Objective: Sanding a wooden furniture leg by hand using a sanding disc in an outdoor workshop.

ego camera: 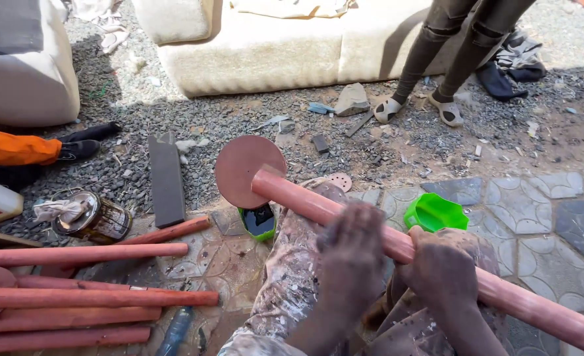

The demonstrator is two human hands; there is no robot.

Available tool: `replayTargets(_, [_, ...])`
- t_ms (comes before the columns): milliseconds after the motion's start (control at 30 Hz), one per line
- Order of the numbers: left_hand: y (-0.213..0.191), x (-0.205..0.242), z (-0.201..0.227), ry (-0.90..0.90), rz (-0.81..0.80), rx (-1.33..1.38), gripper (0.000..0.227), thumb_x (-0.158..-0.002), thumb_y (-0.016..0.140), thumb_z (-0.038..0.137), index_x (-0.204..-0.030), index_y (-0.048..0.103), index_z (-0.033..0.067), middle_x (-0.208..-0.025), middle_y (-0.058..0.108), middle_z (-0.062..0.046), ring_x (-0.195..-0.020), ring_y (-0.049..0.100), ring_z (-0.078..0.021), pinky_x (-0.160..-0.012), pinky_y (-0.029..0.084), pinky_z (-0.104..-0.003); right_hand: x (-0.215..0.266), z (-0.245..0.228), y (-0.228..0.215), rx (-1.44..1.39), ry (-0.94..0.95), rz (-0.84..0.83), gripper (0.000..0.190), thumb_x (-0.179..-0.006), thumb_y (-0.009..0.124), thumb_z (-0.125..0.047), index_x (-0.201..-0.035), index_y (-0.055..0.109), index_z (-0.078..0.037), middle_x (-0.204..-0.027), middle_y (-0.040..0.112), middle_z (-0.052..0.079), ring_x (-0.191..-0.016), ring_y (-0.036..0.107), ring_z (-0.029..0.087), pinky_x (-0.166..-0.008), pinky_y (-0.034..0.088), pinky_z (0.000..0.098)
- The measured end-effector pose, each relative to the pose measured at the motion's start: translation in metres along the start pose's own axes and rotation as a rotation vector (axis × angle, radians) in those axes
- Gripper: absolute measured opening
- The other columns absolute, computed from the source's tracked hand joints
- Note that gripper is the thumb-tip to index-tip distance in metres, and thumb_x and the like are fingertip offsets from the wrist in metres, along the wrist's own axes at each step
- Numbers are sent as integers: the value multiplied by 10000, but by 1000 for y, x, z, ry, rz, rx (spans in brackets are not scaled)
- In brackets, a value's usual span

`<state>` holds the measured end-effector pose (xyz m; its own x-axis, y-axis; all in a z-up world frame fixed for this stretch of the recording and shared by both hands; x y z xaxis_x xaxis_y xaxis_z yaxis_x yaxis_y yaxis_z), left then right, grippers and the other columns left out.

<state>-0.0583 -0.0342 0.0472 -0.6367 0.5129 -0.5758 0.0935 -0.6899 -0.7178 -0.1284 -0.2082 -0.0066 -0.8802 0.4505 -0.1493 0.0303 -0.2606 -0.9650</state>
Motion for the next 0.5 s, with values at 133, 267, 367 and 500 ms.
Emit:
replayTargets(133, [3, 0, -5, 159, -118, 42, 498, -1025, 490, 201, -1496, 480, 41, -1498, 582, -173, -1437, 493, -326, -1212, 302, -499, 7, -1, -6, 21, 51, -71, 291, -829, 590, -353, -1082, 638, -218, -748, 722, 60, -586, 726, 252, -571, 607, 422])
replayTargets(267, [-15, -10, -64, -28, -39, -139, 476, -1060, 431, 266, -1482, 546, 78, -1541, 550, -92, -1483, 425, -242, -1236, 251, -476, 19, 9, -1, 124, 57, -62, 264, -945, 536, -487, -936, 587, -228, -660, 650, -13, -516, 641, 158, -547, 579, 349])
replayTargets(367, [0, -8, -3, -61, 92, -31, 562, -936, 483, 76, -1493, 468, -1, -1528, 528, -207, -1468, 448, -350, -1259, 281, -494, 10, 9, 3, 147, 66, 5, 166, -898, 598, -391, -940, 625, -233, -676, 664, -24, -503, 631, 133, -528, 558, 327])
replayTargets(500, [2, -10, 1, 138, -35, 114, 436, -970, 567, 132, -1377, 593, -23, -1408, 641, -210, -1370, 557, -369, -1188, 377, -489, 10, 10, -3, 34, 48, 5, 228, -898, 561, -406, -954, 630, -195, -778, 701, 36, -645, 707, 219, -619, 595, 382])
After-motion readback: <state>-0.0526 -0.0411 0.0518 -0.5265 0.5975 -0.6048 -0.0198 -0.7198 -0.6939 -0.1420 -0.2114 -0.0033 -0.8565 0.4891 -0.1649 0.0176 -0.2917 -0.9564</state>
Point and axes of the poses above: each hand's wrist, its own x-axis away from the middle knuckle, its own y-axis out of the palm, z = x × y, the point moved 3 cm from there along -x, towards the middle knuckle
